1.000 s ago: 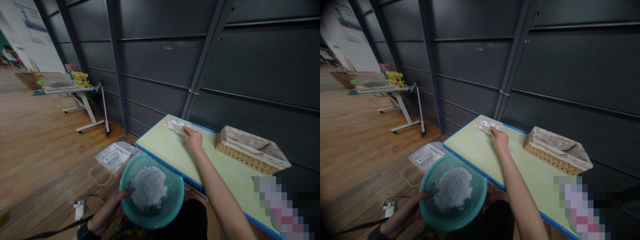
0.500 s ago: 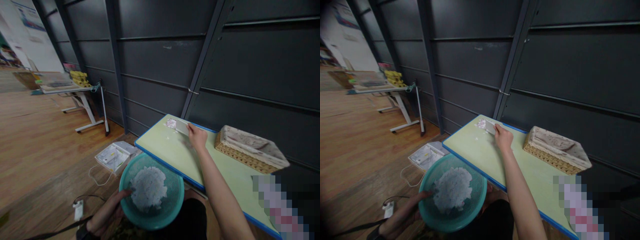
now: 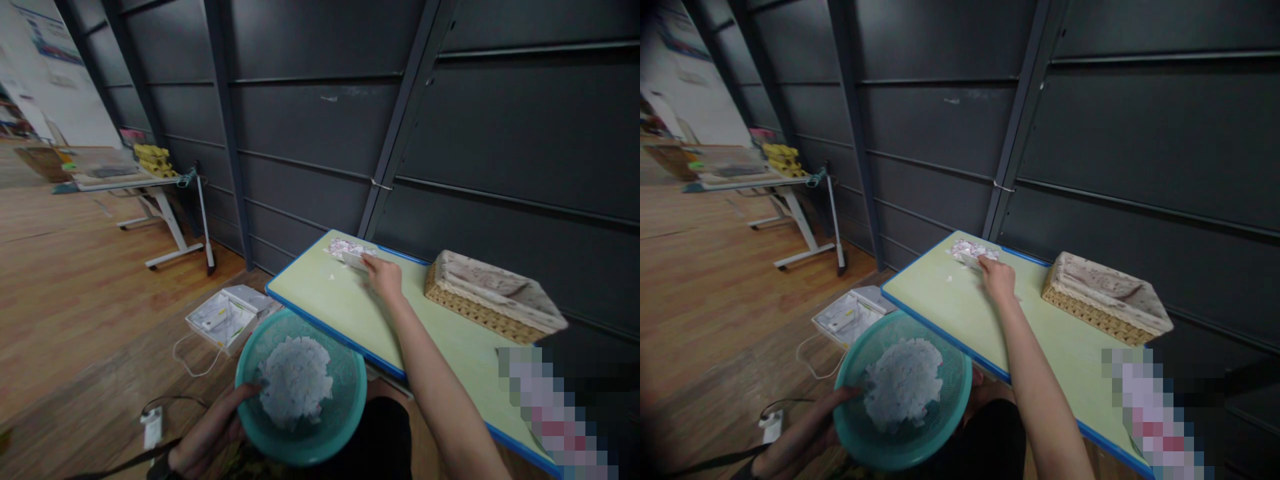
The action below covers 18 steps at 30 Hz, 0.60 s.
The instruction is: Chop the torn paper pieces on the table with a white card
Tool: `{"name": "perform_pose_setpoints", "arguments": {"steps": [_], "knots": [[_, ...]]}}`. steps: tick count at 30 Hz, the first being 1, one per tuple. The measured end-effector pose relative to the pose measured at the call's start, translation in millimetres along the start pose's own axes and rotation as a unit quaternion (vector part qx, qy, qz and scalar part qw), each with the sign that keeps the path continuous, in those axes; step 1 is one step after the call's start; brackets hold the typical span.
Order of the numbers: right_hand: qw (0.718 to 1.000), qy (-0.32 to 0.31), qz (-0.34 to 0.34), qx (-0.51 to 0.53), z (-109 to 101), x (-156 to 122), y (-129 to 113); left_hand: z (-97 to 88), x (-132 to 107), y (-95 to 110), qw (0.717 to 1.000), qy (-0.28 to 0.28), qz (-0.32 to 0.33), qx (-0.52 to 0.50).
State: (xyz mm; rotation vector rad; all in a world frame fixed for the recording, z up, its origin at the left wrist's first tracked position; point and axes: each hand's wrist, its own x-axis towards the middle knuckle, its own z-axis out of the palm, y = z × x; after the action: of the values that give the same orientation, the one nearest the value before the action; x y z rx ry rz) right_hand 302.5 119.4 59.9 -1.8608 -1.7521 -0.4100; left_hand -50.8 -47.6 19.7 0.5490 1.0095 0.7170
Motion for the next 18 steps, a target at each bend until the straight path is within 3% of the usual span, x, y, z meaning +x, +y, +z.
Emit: {"name": "perform_pose_setpoints", "arguments": {"steps": [6,12,18], "knots": [[0.997,0.033,-0.018,0.063,-5,2,-8,3.0,-1,4,1.0,0.013,-0.021,0.01],[0.998,0.061,0.025,0.012,-13,2,-4,-4.0,2,-1,1.0,-0.009,-0.014,0.001],[0.998,0.052,0.032,-0.009,-15,2,-4,-6.5,6,-2,1.0,-0.017,-0.022,-0.002]]}}
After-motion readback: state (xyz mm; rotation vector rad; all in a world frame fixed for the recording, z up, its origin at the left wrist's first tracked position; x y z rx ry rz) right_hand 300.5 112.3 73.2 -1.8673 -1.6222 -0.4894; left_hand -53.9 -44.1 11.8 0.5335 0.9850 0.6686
